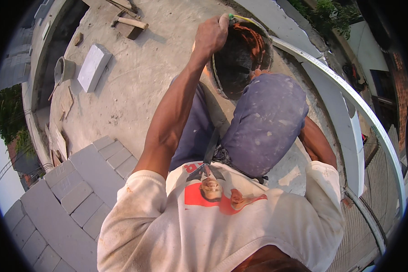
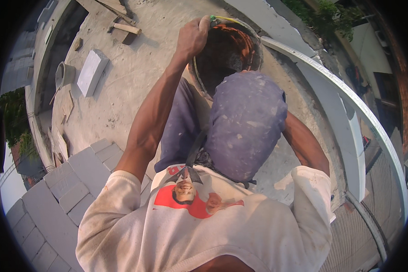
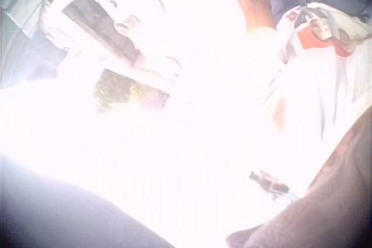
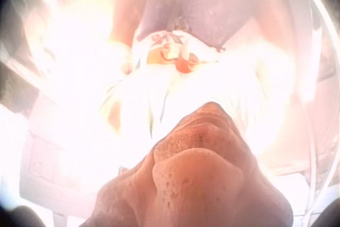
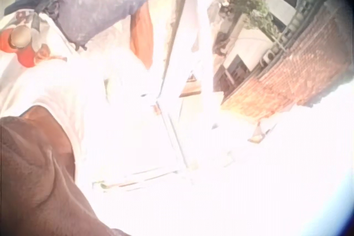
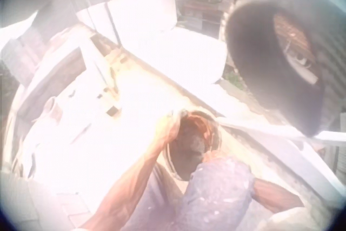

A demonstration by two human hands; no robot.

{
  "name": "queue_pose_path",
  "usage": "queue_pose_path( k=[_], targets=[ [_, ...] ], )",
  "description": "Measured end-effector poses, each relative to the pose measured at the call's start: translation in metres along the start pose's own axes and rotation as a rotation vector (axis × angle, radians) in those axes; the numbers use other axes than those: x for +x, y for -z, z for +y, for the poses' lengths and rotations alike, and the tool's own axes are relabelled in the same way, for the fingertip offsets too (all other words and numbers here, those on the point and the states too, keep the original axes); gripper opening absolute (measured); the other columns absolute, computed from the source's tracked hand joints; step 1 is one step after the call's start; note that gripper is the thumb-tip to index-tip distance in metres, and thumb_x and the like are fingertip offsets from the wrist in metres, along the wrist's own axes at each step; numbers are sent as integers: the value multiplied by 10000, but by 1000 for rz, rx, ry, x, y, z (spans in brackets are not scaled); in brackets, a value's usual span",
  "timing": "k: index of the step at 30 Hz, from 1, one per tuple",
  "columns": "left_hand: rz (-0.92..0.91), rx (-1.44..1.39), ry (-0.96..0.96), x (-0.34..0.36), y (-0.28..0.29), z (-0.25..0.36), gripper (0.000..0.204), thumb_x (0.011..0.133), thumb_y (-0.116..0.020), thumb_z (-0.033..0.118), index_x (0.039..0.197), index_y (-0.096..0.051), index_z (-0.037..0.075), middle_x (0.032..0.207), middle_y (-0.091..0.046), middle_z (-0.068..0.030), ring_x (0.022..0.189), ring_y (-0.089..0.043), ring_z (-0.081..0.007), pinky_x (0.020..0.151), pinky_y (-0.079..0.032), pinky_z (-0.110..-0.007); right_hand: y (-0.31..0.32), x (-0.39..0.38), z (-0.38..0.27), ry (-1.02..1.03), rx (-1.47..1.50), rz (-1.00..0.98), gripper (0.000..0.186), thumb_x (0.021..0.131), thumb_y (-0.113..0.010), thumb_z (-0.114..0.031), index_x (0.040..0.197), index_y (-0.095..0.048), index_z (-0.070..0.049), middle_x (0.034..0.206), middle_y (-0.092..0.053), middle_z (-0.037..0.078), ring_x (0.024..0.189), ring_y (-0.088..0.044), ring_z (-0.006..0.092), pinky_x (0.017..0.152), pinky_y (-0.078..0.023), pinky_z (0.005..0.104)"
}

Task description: The person constructs a wall on a rooftop using white blocks. They scoop mortar from a bucket with a trowel, apply it to the wall, and place blocks one by one, tapping them into position. The person also mixes mortar in the bucket and pours water into it during the process.

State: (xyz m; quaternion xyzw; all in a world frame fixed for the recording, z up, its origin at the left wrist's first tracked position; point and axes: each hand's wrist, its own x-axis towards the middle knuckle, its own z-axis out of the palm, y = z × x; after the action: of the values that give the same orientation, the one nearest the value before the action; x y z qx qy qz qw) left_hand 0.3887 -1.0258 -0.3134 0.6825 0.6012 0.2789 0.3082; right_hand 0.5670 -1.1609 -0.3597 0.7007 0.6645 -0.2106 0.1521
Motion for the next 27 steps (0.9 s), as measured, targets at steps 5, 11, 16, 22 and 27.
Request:
queue_pose_path(
  k=[5, 11, 16, 22, 27],
  targets=[
    [36, -30, 5, 3, -1, -2, 553, 1064, -450, 476, 1096, -760, 19, 1035, -721, -327, 1041, -678, -529, 946, -516, -566, -1, -12, 25, 249, 174, 35, 359, 1027, -621, -316, 1241, -600, -28, 1131, -638, 90, 1023, -606, 191, 898, -513, 375],
    [56, -41, 24, 2, 8, -4, 555, 1064, -460, 473, 1064, -753, 1, 1026, -721, -324, 1026, -686, -520, 914, -521, -556, -2, -46, 68, 490, 677, -32, 300, 987, -667, -297, 1086, -640, -15, 959, -632, 79, 882, -591, 173, 798, -500, 357],
    [88, -94, 66, 22, 28, -54, 557, 1069, -469, 454, 1014, -724, -37, 948, -720, -302, 927, -696, -467, 857, -510, -514, -7, -48, 79, 601, 1043, 44, 279, 953, -705, -282, 957, -674, -5, 816, -627, 70, 764, -578, 159, 715, -489, 342],
    [68, -257, 136, 43, 79, -165, 576, 1115, -401, 413, 1042, -670, -91, 950, -701, -200, 912, -621, -258, 833, -491, -430, 18, -26, 46, 146, 1247, 293, 331, 961, -686, -310, 923, -671, 18, 694, -618, 56, 623, -565, 153, 607, -478, 347],
    [4, -552, 369, 2, 102, -208, 696, 1114, -337, 624, 1227, -637, 6, 1059, -673, -100, 955, -628, -220, 846, -520, -376, 23, 44, 39, -63, 1464, 509, 376, 965, -640, -348, 988, -627, 27, 713, -627, 105, 568, -577, 189, 581, -494, 378]
  ],
)
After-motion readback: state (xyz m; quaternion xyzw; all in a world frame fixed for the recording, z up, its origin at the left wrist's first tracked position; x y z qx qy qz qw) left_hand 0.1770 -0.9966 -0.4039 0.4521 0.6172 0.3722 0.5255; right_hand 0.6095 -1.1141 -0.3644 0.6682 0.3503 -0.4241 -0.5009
